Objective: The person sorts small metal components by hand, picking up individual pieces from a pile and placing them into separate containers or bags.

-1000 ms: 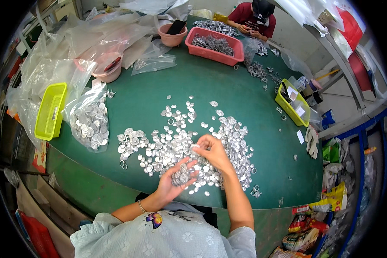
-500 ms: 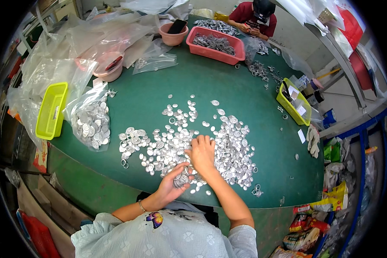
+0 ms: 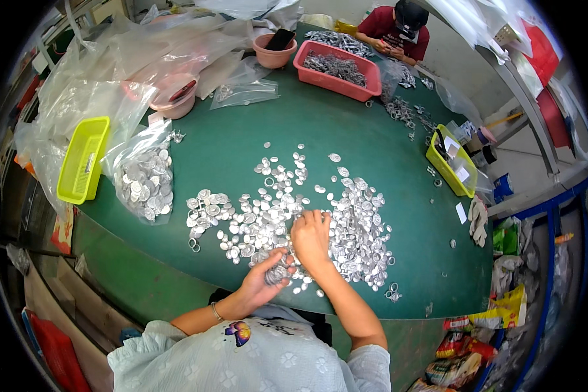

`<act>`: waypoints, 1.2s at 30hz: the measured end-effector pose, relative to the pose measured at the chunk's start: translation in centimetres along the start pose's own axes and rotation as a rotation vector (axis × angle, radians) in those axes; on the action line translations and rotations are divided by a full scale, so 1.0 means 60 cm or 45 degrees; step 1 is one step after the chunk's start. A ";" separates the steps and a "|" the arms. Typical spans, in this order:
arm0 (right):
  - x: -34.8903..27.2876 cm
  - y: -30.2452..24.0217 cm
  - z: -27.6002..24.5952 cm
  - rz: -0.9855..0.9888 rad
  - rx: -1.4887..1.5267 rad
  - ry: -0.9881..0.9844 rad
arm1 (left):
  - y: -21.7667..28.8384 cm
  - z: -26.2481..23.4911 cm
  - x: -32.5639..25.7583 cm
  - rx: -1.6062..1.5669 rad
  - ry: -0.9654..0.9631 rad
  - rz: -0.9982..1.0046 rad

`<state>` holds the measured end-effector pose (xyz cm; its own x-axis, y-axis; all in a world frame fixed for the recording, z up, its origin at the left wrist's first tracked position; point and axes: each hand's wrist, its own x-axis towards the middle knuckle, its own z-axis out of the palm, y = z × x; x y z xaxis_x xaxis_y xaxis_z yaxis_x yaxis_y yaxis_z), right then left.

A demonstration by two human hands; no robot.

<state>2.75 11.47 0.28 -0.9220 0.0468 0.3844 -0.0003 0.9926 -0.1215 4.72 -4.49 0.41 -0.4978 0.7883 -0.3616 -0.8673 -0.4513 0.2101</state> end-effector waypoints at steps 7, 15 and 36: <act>0.008 0.015 -0.048 0.379 0.800 -0.140 | 0.022 0.023 -0.014 0.172 0.068 0.087; 0.037 -0.004 -0.051 0.112 0.980 -0.395 | 0.024 -0.011 -0.021 0.177 -0.052 0.022; 0.021 0.007 -0.045 -0.039 0.690 -0.094 | 0.016 -0.007 -0.054 0.165 -0.113 -0.278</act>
<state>2.66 12.23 3.18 -0.9432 -0.0084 0.3321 -0.2089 0.7924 -0.5732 5.50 -7.64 1.39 -0.2917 0.8973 -0.3312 -0.9437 -0.2136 0.2525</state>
